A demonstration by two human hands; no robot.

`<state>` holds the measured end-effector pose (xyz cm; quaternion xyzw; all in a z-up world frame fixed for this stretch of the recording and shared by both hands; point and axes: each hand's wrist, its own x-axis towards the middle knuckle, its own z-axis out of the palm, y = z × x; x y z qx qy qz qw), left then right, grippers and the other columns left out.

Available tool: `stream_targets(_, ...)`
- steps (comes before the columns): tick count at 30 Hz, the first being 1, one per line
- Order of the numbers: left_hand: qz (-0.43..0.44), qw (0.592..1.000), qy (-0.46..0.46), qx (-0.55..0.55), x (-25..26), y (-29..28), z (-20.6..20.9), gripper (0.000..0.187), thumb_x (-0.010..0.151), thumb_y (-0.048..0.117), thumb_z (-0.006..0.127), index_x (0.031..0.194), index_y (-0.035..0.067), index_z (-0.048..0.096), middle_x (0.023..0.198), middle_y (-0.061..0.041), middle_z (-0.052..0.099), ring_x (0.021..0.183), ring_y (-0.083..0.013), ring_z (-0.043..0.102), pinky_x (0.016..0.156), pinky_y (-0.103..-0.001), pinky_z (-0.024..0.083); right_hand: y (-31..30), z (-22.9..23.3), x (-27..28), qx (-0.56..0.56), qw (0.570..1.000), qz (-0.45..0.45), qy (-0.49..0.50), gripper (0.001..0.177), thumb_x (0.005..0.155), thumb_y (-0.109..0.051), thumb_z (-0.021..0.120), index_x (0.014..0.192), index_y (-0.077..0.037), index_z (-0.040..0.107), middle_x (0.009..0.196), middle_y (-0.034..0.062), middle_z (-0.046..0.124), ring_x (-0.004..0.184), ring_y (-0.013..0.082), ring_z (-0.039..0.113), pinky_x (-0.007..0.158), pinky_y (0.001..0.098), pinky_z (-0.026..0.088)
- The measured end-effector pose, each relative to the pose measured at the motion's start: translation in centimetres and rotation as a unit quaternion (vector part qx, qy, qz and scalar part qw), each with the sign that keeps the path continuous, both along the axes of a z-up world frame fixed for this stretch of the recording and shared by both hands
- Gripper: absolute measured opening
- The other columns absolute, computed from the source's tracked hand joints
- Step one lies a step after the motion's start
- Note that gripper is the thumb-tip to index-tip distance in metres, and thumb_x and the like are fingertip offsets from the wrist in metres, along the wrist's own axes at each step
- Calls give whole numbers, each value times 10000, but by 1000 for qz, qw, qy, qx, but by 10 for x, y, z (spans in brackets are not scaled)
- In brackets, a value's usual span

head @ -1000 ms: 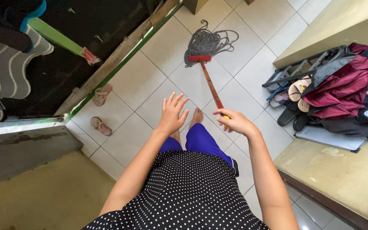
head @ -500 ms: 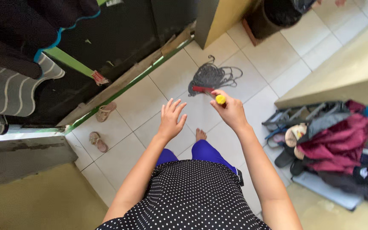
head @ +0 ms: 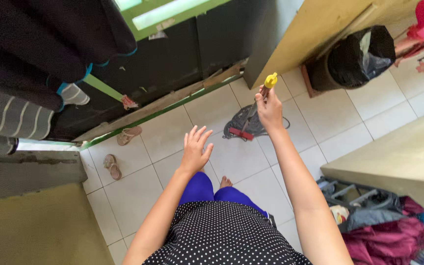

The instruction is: The person mops a tiled floor with a string mop. They briefly pause to pick up a pair of pink sandals from the floor and place them on a shoe rack before resuming mopping.

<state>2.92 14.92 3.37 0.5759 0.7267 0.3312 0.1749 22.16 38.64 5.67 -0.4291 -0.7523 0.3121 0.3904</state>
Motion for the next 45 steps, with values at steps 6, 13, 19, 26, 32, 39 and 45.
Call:
stream_targets(6,2,1000,-3,-26,-45,66,-7,488,907,260,652,1378,138,610,1502,-134,524,1474,-409,345,1193,-635,212,95,-47,-51,-42,998,-25,-33,309,1030,-288,625,1251,-79,570,990,144,714,880,326,723,793,434,563)
stream_targets(13,-28,999,-10,-39,-115,167,-11,490,913,247,650,1385,130,592,1505,-141,505,1475,-406,335,1186,-628,214,211,-69,-118,-53,993,-49,-90,299,1036,-350,606,1214,-114,555,977,180,711,917,417,689,775,513,527)
stream_targets(19,-65,997,6,-45,-163,232,-21,469,930,237,643,1379,114,584,1489,-150,511,1464,-414,342,1180,-640,220,280,-77,-168,-87,987,-62,-118,296,1027,-344,602,1201,-111,546,952,187,712,921,433,684,781,532,512)
stream_targets(26,-62,997,-12,-50,-187,267,-30,472,920,214,655,1376,110,588,1487,-155,516,1461,-424,350,1175,-640,232,319,-73,-218,-157,976,-44,-144,363,1001,-360,592,1285,-140,546,980,191,729,960,431,694,827,521,523)
stream_targets(32,-40,998,-19,-51,-192,272,-33,475,917,218,660,1374,108,596,1485,-161,522,1459,-424,358,1175,-641,236,338,-87,-233,-164,972,-35,-163,402,1007,-376,584,1328,-137,539,1050,194,735,1013,431,687,863,519,523)
stream_targets(39,3,999,-20,-46,-185,262,-38,478,921,230,657,1381,116,595,1490,-157,521,1459,-418,366,1176,-642,242,340,-88,-228,-154,976,-17,-149,627,965,-379,620,1517,-160,419,1099,182,729,1028,398,699,903,480,534)
stream_targets(45,60,996,-21,-55,-174,241,-41,494,922,263,643,1392,121,589,1502,-157,512,1463,-414,352,1175,-643,220,330,-116,-207,-103,983,14,-152,826,974,-353,645,1602,-20,224,1414,260,576,1254,424,589,1028,469,474)
